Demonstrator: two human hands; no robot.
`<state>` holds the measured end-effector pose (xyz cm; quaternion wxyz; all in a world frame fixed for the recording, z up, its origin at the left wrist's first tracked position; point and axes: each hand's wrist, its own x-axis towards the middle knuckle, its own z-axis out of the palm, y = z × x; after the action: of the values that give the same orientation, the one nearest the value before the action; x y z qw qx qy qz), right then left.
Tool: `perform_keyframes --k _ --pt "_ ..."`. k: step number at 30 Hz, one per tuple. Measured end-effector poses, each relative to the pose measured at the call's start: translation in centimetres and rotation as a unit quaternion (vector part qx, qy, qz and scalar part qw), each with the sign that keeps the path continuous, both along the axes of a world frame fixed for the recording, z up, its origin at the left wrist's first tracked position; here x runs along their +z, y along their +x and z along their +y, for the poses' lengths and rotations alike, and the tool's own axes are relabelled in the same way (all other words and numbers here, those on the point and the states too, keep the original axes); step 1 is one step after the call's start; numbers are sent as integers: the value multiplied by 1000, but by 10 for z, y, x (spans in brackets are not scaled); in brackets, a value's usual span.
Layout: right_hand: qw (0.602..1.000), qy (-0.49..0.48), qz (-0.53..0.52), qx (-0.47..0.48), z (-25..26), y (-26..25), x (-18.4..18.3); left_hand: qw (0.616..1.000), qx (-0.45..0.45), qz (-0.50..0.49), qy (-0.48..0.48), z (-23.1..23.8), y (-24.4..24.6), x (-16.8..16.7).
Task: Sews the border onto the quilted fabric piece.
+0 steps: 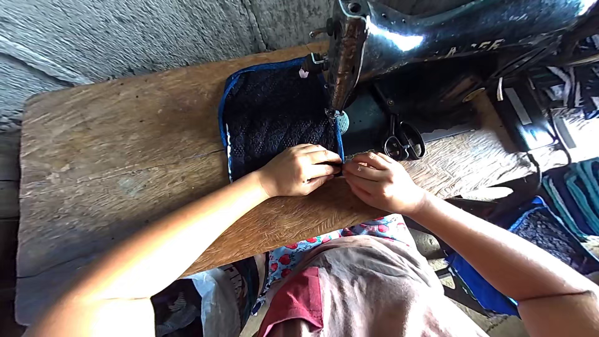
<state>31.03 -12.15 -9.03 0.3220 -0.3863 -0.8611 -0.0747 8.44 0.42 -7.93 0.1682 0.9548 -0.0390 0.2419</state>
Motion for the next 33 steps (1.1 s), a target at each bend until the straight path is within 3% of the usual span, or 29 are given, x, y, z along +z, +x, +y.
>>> perform_keyframes --k 4,8,16,23,26,33 --pt "1000 -8 9 0 0 0 0 998 5 30 45 -1 -5 0" --pt "993 -81 79 16 11 13 5 998 -20 30 44 5 -11 -5" --pt "993 -94 -54 47 36 27 4 996 -65 50 39 20 -20 -6" --pt "990 -129 -9 57 36 29 9 997 -54 43 18 16 -18 -8" --pt "990 -134 28 14 48 31 19 997 -58 43 13 16 -18 -9" --pt "992 -118 -36 -12 63 25 12 997 -57 47 -2 16 -19 -10"
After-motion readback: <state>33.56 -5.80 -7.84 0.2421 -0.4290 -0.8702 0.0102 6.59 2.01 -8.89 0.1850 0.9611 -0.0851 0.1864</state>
